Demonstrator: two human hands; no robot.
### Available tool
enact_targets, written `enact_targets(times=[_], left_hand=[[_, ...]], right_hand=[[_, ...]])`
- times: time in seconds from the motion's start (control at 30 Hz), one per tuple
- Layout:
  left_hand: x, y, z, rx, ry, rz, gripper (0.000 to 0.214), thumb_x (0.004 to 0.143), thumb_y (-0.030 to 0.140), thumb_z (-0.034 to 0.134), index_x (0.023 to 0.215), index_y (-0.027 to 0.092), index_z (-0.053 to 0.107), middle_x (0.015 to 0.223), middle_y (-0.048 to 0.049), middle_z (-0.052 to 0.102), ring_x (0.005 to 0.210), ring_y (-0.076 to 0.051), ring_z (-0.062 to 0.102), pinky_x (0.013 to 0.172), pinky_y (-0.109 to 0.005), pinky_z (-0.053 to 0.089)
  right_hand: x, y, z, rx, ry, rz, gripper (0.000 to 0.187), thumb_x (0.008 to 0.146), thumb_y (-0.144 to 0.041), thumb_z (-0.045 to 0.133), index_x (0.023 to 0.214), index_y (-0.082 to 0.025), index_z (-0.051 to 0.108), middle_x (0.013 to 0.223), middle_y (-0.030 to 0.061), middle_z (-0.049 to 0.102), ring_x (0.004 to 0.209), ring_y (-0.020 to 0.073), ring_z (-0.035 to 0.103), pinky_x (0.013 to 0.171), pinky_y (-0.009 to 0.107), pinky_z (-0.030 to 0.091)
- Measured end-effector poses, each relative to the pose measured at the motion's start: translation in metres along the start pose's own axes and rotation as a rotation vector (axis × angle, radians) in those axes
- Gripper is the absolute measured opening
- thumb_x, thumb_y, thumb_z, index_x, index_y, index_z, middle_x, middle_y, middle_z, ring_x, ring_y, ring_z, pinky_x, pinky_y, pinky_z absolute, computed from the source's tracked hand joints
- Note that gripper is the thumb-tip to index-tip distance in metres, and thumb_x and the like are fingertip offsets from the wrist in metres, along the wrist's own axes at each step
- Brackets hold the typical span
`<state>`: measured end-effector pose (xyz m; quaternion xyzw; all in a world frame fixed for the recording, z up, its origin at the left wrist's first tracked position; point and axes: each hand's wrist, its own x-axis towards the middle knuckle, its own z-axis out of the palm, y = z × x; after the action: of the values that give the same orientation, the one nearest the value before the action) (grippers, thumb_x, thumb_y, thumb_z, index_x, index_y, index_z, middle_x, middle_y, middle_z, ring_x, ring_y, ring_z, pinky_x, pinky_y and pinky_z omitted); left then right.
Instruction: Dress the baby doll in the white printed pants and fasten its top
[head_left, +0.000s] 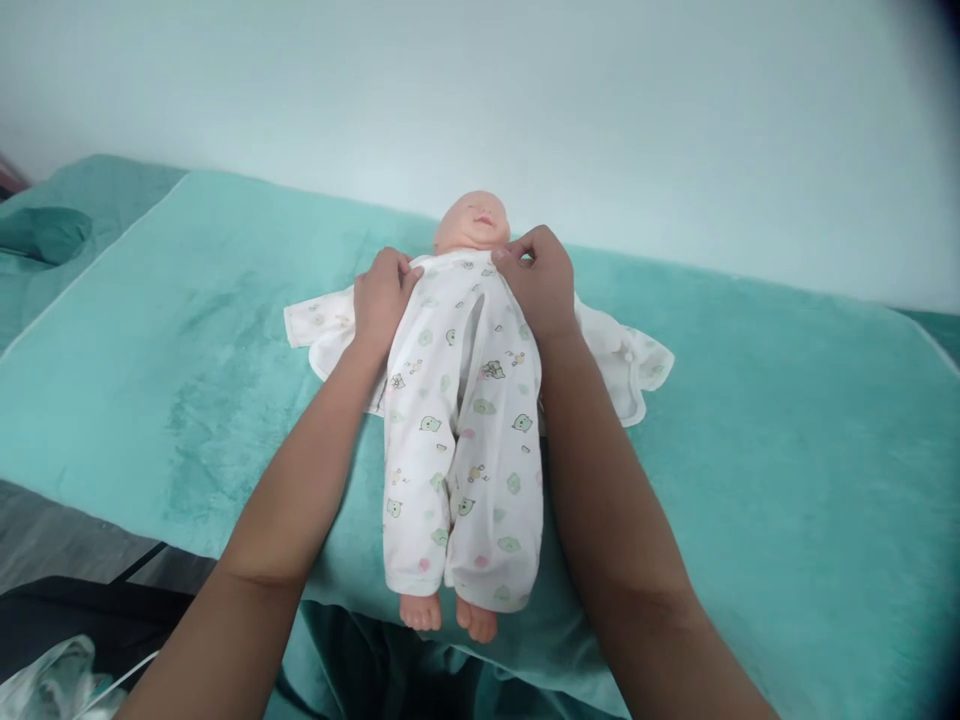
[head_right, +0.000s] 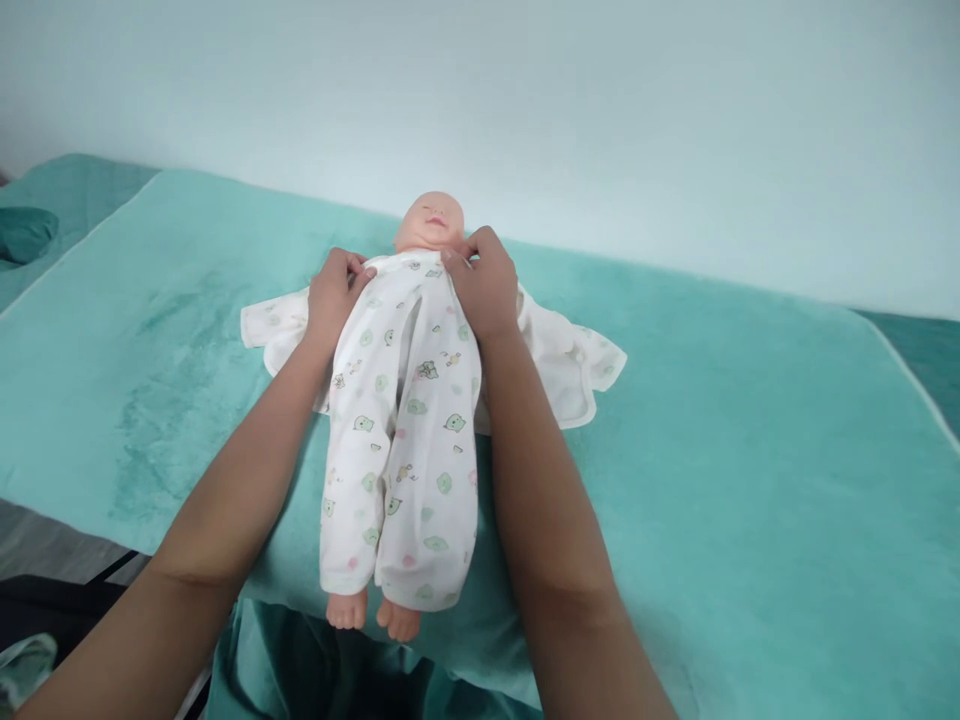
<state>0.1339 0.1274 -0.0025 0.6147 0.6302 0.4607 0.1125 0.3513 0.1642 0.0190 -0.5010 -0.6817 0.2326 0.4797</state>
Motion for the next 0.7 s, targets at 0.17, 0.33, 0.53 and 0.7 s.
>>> enact_targets(times=[0.17,0.33,0.53,0.7], left_hand=[[-0.006,-0.002,-0.003,0.008,0.006,0.079,0.003,0.093,0.026,0.06,0.094,0.028,0.058,0.106,-0.0026,0.072,0.103,-0.023,0.064,0.098,-0.038,0.048],[-0.039,0.009,-0.02,0.041,0.08,0.184,0.016,0.096,0.02,0.049,0.101,0.028,0.062,0.12,-0.0059,0.067,0.12,-0.024,0.057,0.107,-0.041,0.046],[-0.137,0.03,-0.064,0.042,0.197,0.139,0.017,0.099,0.024,0.046,0.106,0.025,0.061,0.113,-0.0081,0.068,0.116,-0.023,0.06,0.105,-0.042,0.049],[-0.248,0.038,-0.106,-0.136,-0.019,-0.044,0.013,0.097,0.03,0.054,0.106,0.03,0.063,0.104,-0.0042,0.068,0.095,-0.02,0.066,0.082,-0.036,0.056]], right_hand=[[-0.012,-0.004,0.0,0.086,-0.002,-0.02,0.013,0.093,-0.038,0.055,0.099,-0.027,0.059,0.105,0.0037,0.067,0.106,0.0222,0.065,0.096,0.041,0.052],[-0.056,-0.027,-0.013,0.054,0.058,-0.081,0.027,0.097,-0.04,0.052,0.12,-0.03,0.06,0.135,0.0054,0.062,0.134,0.0252,0.054,0.116,0.05,0.041],[-0.187,-0.074,-0.041,0.043,-0.053,-0.218,0.036,0.096,-0.035,0.056,0.132,-0.036,0.057,0.152,0.0055,0.054,0.15,0.0284,0.041,0.124,0.059,0.034],[-0.306,-0.091,-0.059,0.033,-0.186,-0.271,0.053,0.086,-0.025,0.069,0.133,-0.044,0.054,0.154,0.0022,0.052,0.151,0.0335,0.038,0.118,0.069,0.039]])
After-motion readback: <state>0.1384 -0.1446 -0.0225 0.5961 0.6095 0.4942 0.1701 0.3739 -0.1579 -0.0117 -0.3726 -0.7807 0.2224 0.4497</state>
